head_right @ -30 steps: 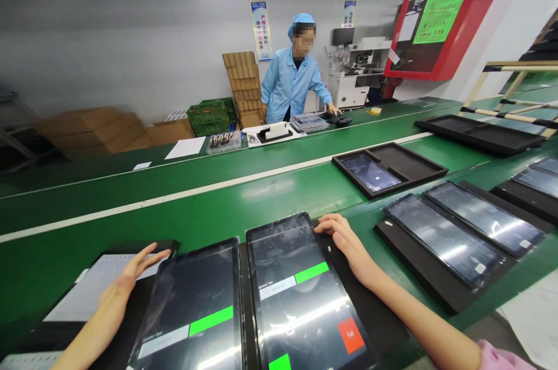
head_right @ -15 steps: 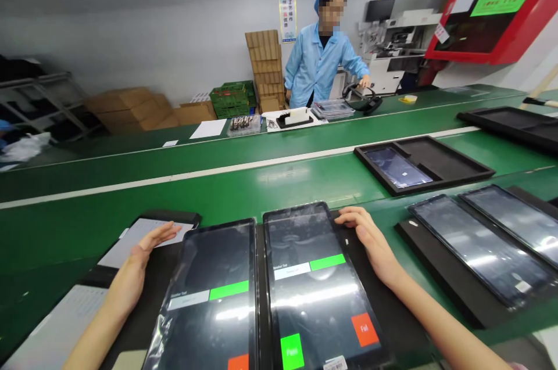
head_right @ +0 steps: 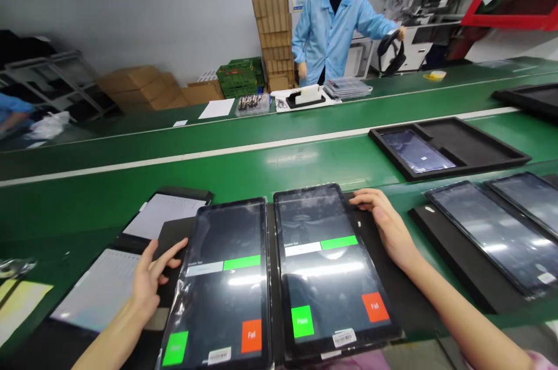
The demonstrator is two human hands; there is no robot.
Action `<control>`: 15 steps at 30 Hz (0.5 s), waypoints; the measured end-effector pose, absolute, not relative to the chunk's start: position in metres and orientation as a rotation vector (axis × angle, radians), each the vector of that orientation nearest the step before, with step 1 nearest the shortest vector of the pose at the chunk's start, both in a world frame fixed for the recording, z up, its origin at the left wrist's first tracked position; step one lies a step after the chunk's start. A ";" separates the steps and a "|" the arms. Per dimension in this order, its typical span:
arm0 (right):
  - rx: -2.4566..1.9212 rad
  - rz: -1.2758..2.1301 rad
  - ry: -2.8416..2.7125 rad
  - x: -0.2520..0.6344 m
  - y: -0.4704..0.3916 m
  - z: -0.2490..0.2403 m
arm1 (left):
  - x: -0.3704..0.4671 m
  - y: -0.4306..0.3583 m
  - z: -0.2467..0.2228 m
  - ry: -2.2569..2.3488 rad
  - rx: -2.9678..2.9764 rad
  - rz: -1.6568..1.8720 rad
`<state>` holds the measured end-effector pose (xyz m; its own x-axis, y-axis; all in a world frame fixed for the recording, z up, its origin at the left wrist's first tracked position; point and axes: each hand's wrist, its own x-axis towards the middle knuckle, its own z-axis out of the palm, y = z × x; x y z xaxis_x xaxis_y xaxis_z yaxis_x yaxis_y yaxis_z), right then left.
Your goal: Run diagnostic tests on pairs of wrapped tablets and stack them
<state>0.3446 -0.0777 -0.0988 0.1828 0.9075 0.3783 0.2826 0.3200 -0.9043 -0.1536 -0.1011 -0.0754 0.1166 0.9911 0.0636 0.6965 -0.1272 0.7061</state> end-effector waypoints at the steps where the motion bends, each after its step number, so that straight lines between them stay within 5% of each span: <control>1: -1.205 0.642 -1.358 0.345 -0.078 -0.099 | -0.156 -0.106 -0.073 1.588 1.928 0.713; 6: -1.227 0.466 -1.447 0.352 -0.098 -0.085 | -0.165 -0.124 -0.058 1.271 2.131 0.610; 15: -0.815 0.325 -2.410 0.293 -0.168 -0.036 | -0.158 -0.128 -0.047 1.242 2.345 0.415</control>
<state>0.2927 -0.1681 -0.0356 -0.6527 0.6181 0.4380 0.4800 0.7847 -0.3922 -0.1583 -0.1277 -0.0468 0.5488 0.8343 0.0527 0.6983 -0.4921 0.5199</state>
